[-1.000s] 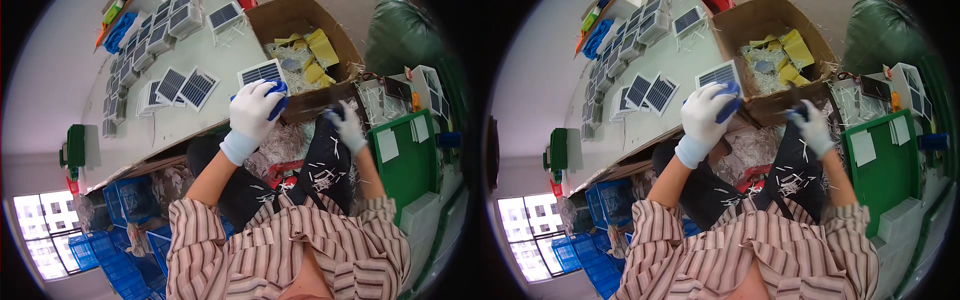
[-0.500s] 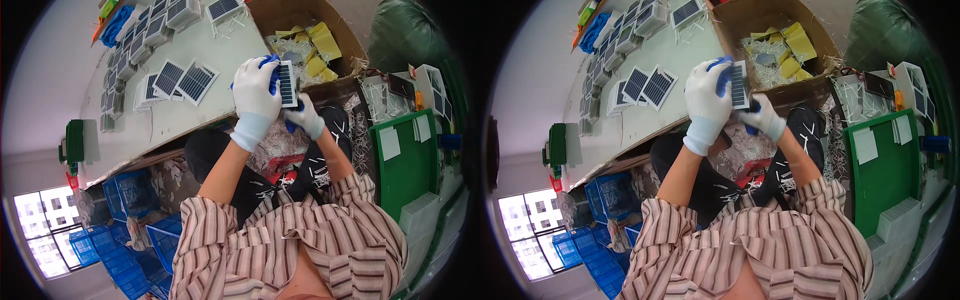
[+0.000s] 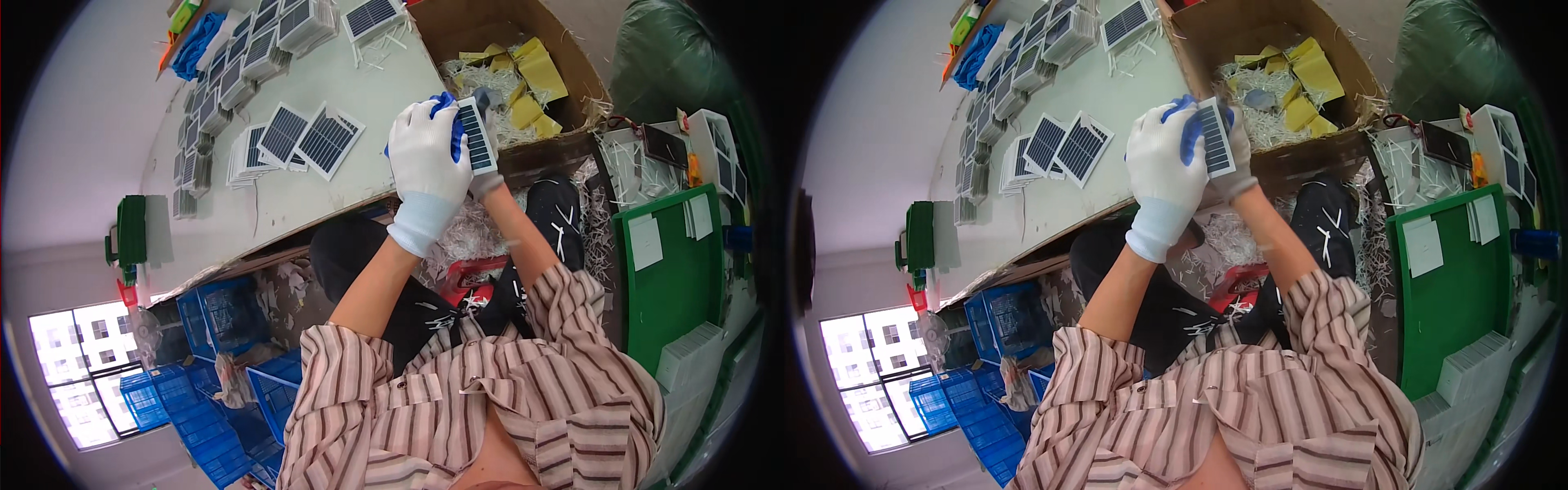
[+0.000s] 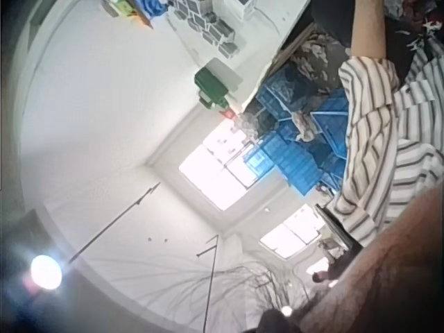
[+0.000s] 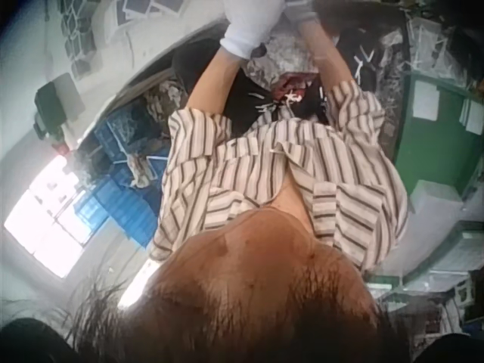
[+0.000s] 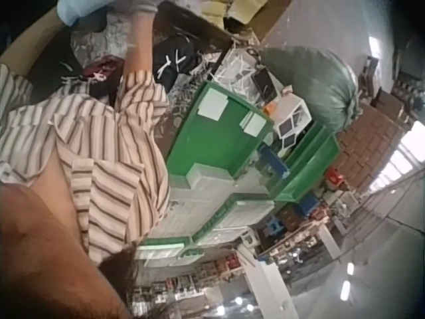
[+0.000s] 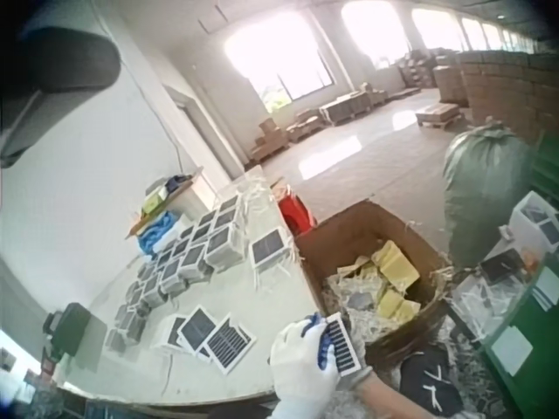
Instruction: Trim excess wires from small solar panels and place them into a collection tray.
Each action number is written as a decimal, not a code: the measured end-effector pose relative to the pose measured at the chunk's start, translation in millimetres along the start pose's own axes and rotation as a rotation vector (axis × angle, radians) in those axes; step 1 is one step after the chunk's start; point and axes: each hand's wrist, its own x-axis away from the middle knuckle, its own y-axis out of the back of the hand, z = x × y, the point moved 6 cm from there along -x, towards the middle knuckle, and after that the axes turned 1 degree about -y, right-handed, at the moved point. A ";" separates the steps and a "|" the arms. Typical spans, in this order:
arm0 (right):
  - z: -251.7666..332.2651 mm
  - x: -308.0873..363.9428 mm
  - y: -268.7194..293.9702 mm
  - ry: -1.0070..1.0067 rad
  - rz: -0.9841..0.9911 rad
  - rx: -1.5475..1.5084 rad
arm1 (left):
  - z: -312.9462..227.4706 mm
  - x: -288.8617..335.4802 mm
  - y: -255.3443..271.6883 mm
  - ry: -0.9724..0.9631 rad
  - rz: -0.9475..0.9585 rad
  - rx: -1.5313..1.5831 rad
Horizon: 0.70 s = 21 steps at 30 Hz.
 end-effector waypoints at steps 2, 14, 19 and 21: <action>9.6 -1.4 -27.6 -0.357 0.259 -0.576 | 1.4 1.3 -2.9 -0.067 0.018 0.067; 68.7 35.3 5.8 -0.066 0.514 0.590 | 5.9 2.2 4.0 0.010 0.001 -0.021; 69.9 104.5 -2.2 -0.156 0.708 0.670 | 4.0 1.6 5.1 -0.008 -0.058 -0.038; 51.0 120.3 15.9 -0.280 0.409 0.459 | 2.0 1.0 5.1 -0.016 -0.079 -0.047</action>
